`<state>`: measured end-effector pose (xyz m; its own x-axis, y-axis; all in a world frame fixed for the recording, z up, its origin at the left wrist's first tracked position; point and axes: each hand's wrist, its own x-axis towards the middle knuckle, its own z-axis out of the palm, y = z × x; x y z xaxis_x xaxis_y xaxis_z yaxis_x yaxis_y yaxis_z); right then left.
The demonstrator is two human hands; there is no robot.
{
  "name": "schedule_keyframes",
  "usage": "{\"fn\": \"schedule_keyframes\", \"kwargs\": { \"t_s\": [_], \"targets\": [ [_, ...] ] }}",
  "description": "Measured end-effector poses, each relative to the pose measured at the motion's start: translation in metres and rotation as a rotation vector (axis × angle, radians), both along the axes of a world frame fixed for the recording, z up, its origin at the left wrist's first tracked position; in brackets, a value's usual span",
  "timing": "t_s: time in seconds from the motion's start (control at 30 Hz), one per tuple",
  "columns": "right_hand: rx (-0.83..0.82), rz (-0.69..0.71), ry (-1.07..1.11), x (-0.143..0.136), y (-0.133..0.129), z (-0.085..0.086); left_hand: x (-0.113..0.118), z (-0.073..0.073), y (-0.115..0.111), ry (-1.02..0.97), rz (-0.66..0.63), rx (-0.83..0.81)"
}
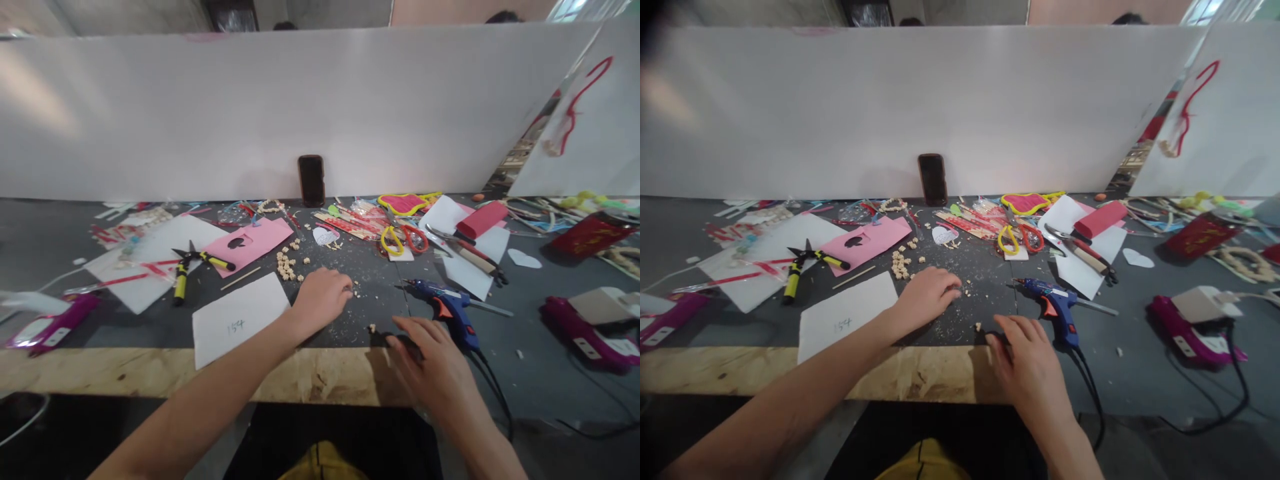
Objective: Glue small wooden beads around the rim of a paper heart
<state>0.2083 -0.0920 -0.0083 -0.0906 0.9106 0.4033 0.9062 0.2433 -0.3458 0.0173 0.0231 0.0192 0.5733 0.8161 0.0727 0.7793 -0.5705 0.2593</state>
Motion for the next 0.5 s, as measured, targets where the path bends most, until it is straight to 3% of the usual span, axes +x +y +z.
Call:
{"fn": "schedule_keyframes", "kwargs": {
  "t_s": [0.2, 0.3, 0.5],
  "targets": [
    [0.105, -0.287, -0.099, 0.040, -0.015, 0.013, 0.022, -0.011, 0.011, 0.070, 0.059, -0.015],
    [0.039, -0.413, -0.206, 0.057, -0.016, 0.009, 0.024, -0.012, 0.010, 0.077, 0.051, -0.030],
    [-0.108, -0.526, -0.263, 0.070, -0.006, -0.004, 0.023, -0.013, 0.011, 0.069, 0.023, -0.084]
  ]
}}
